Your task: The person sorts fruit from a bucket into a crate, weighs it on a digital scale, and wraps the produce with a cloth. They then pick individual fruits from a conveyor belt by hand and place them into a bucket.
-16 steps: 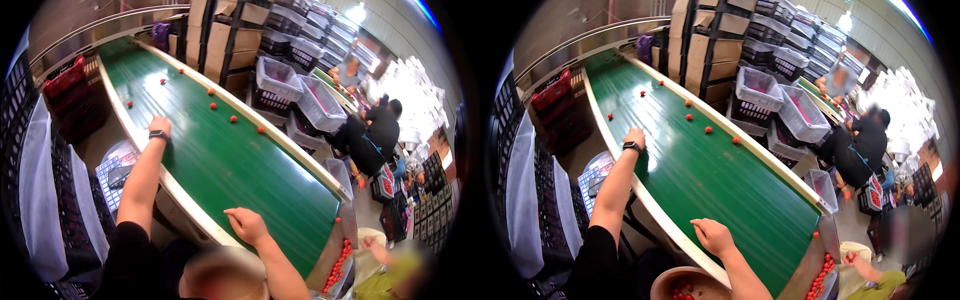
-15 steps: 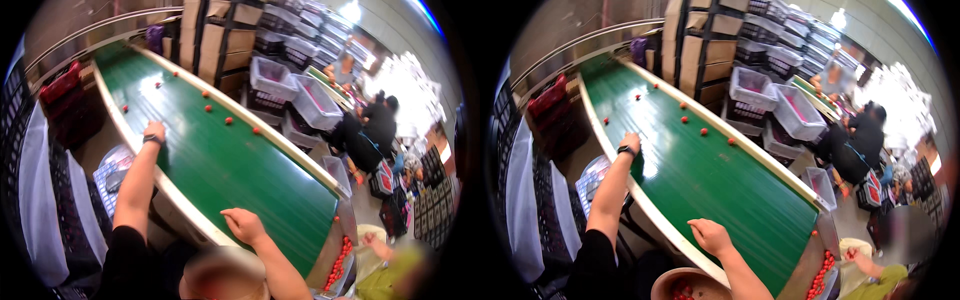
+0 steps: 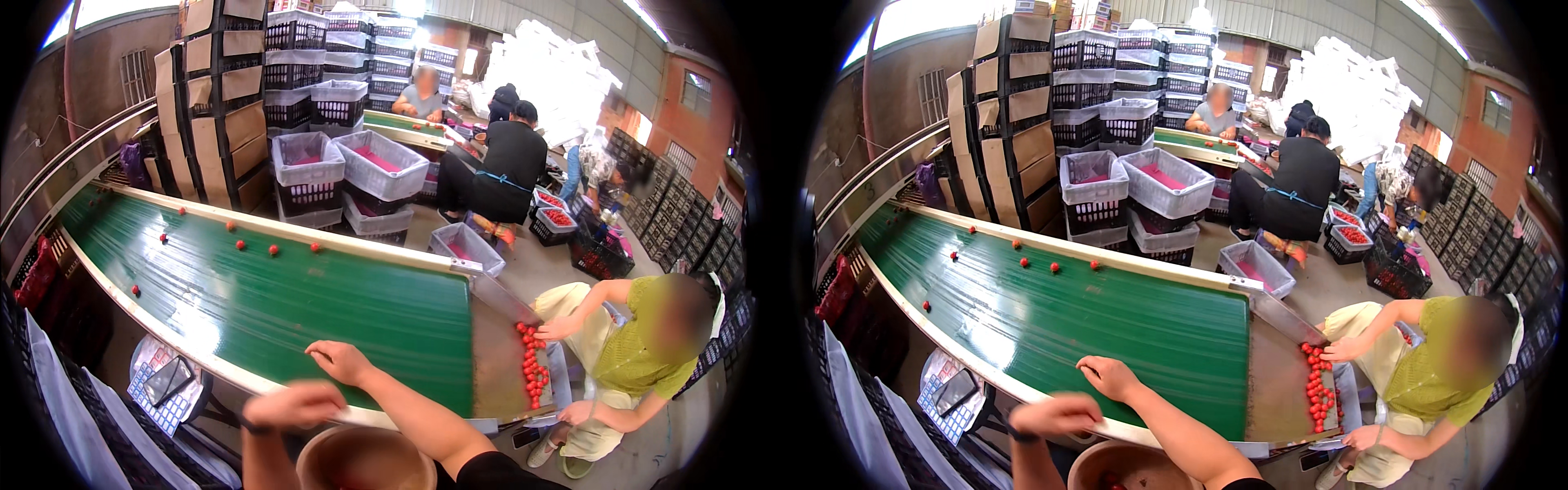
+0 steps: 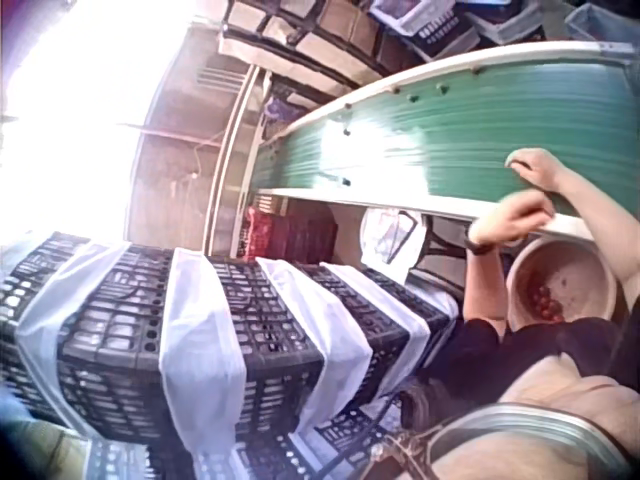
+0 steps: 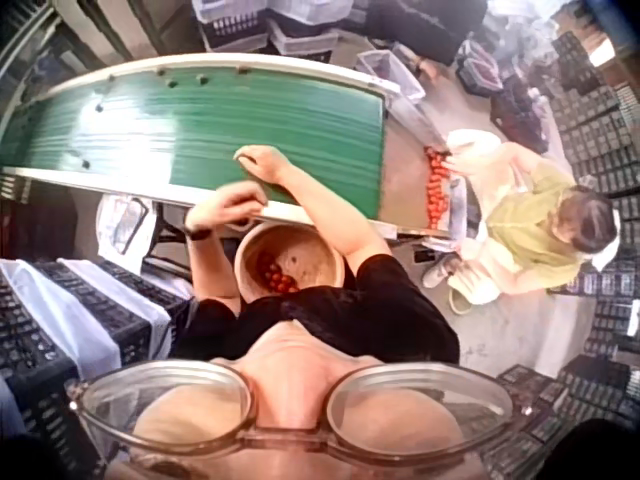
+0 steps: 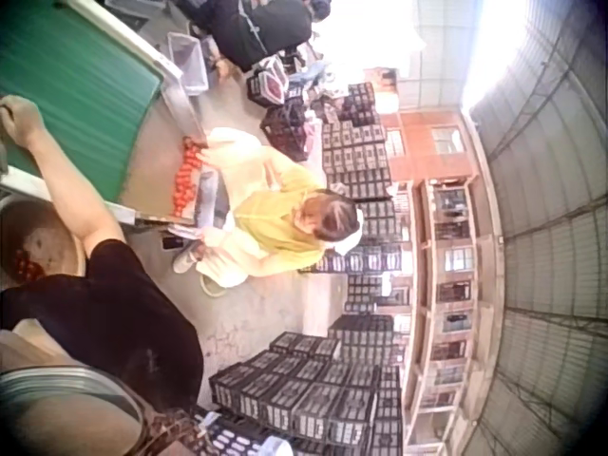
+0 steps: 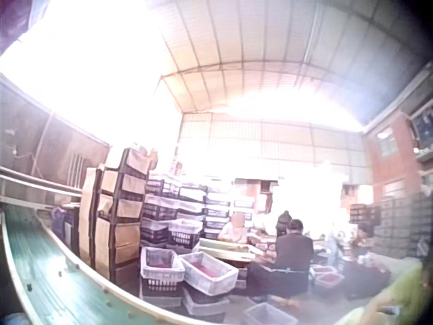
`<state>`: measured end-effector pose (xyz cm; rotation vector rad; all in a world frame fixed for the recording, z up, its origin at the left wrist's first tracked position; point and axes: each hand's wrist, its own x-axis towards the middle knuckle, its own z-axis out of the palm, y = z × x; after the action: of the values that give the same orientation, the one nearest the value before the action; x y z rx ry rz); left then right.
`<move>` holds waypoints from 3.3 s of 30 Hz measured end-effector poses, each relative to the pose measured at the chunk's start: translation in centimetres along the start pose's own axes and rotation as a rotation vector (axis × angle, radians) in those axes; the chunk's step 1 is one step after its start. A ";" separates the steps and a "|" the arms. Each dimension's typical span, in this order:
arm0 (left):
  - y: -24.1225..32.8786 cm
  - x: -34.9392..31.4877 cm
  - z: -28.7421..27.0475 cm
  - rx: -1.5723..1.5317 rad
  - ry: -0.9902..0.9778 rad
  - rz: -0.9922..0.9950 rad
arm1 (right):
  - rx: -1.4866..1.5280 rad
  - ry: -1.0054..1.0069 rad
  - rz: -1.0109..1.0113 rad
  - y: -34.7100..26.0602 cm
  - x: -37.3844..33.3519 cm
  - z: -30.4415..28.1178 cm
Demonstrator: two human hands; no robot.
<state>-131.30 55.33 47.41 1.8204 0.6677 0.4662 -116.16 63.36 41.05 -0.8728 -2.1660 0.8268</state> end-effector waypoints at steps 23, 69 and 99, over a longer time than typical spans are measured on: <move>-12.3 9.4 -7.0 0.543 1.247 -0.262 | -0.324 -0.119 -0.127 -0.7 0.1 0.7; -12.9 7.9 -8.1 0.657 1.236 -0.236 | -0.318 -0.246 -0.097 -1.1 0.2 1.7; -19.1 5.8 -26.9 0.810 1.174 -0.965 | -0.336 -0.251 -0.174 -0.8 0.0 1.5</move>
<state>-147.37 83.27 38.32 1.4664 2.6711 0.6006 -117.58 62.45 40.73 -0.7549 -2.6108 0.5160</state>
